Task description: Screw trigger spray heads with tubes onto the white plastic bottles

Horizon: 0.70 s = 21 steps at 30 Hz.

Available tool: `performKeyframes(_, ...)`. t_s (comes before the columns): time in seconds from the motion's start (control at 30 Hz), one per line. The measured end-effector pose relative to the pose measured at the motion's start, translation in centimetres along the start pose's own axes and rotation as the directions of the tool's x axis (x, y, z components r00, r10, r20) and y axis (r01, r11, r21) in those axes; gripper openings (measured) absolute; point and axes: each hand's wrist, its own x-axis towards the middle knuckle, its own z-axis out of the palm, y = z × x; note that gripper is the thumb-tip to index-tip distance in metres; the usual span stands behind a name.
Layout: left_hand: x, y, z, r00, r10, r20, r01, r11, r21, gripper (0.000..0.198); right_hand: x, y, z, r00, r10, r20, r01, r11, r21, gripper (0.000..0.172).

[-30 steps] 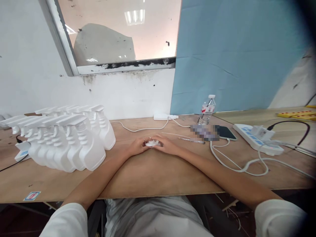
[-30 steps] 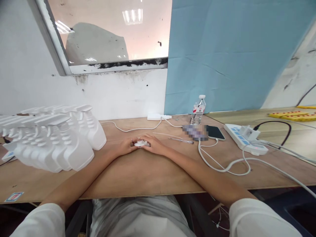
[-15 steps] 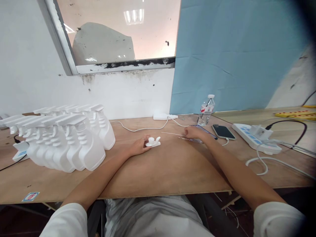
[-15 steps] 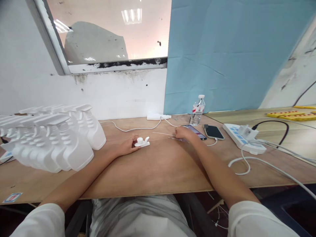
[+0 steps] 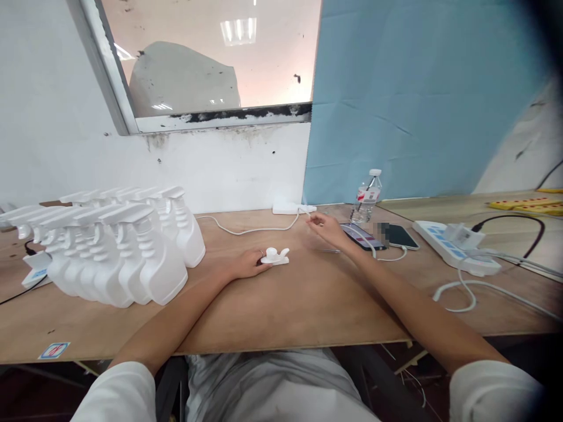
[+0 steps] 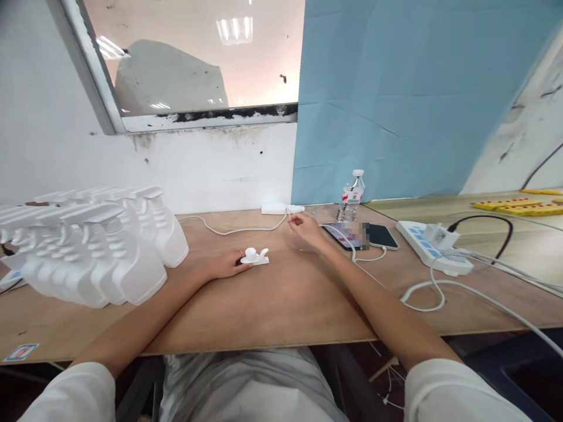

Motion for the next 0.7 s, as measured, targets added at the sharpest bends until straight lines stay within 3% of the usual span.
performKeyframes(0.13,0.0,0.2,-0.2,0.997,0.018,0.076,-0.023,0.998,0.065,0.025,-1.0,-3.3,1.8,0.996,-0.079,-0.036,0.086,0.955,0.285,0.026)
performKeyframes(0.2,0.0,0.3,-0.3,0.996,0.017,0.093,-0.026,0.995,0.092,0.026,-1.5,-5.3,2.5,0.992,-0.124,-0.027,0.123,0.885,0.449,0.026)
performKeyframes(0.33,0.0,0.5,-0.4,0.993,0.023,0.115,-0.037,0.992,0.123,0.024,-1.7,-9.4,3.6,0.979,-0.184,0.088,0.025,0.535,0.844,0.021)
performKeyframes(0.4,0.1,0.5,-0.3,0.992,0.032,0.123,-0.048,0.99,0.13,0.023,-1.5,-10.9,4.3,0.979,-0.151,0.14,-0.067,0.41,0.91,0.021)
performKeyframes(0.47,0.1,0.5,-0.3,0.992,0.038,0.124,-0.055,0.989,0.139,0.022,-1.2,-11.8,5.3,0.972,-0.112,0.205,-0.156,0.34,0.927,0.031)
performKeyframes(0.57,0.2,0.4,-0.2,0.992,0.04,0.123,-0.058,0.986,0.154,0.022,-1.2,-12.0,7.1,0.96,-0.075,0.271,-0.236,0.312,0.92,0.052)
performKeyframes(0.7,0.1,0.3,-0.2,0.992,0.034,0.121,-0.054,0.985,0.165,0.021,-1.4,-11.7,8.7,0.964,-0.049,0.26,-0.233,0.307,0.923,0.055)
